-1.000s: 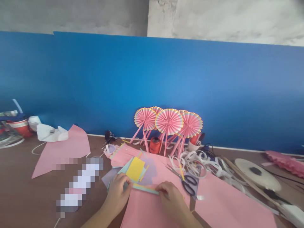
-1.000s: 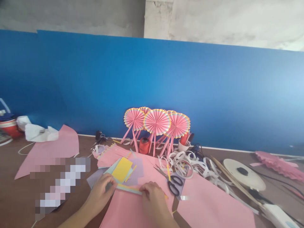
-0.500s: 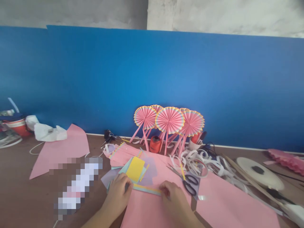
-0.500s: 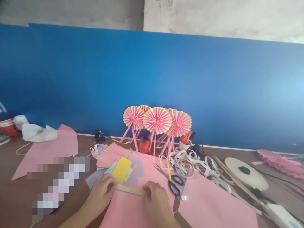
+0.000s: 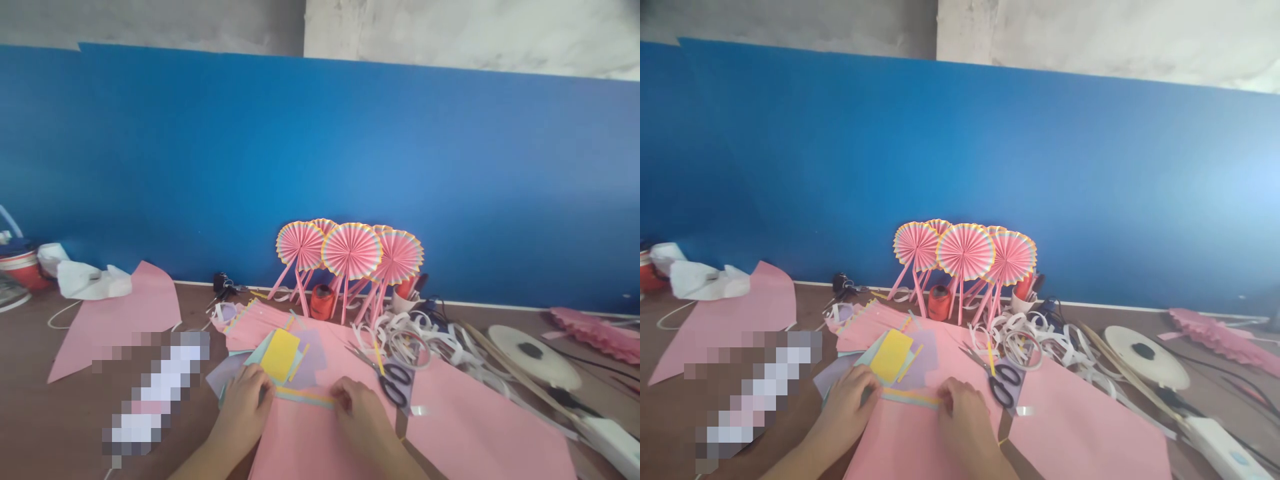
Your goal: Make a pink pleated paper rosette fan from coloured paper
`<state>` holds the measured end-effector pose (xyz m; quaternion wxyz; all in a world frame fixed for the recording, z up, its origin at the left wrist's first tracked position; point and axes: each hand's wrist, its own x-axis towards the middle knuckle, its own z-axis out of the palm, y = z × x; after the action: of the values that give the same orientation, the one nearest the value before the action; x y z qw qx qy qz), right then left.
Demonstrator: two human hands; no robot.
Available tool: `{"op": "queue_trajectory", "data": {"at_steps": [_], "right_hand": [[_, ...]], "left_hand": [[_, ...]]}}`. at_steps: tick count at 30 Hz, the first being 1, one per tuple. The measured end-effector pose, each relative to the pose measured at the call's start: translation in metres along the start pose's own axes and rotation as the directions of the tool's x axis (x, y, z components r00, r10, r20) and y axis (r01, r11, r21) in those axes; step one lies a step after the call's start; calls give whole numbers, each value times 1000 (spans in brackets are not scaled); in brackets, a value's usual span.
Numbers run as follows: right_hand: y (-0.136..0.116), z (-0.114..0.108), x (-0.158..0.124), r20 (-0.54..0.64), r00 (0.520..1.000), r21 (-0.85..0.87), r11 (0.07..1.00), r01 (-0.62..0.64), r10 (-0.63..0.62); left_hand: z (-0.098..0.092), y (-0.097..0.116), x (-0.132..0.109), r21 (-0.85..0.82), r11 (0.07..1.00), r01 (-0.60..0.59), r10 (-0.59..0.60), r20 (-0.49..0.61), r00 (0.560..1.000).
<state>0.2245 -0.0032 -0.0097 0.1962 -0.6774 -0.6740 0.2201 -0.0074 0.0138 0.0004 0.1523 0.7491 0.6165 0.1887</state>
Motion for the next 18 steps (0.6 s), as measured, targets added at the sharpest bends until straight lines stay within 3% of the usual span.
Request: {"op": "queue_trajectory", "data": {"at_steps": [11, 18], "right_hand": [[-1, -2, 3, 17, 1000, 26, 1000, -12, 11], [-6, -5, 1, 36, 999, -67, 997, -39, 41]], "left_hand": [[-3, 5, -1, 74, 997, -4, 0, 54, 999], [-3, 8, -2, 140, 990, -20, 11, 64, 998]]}}
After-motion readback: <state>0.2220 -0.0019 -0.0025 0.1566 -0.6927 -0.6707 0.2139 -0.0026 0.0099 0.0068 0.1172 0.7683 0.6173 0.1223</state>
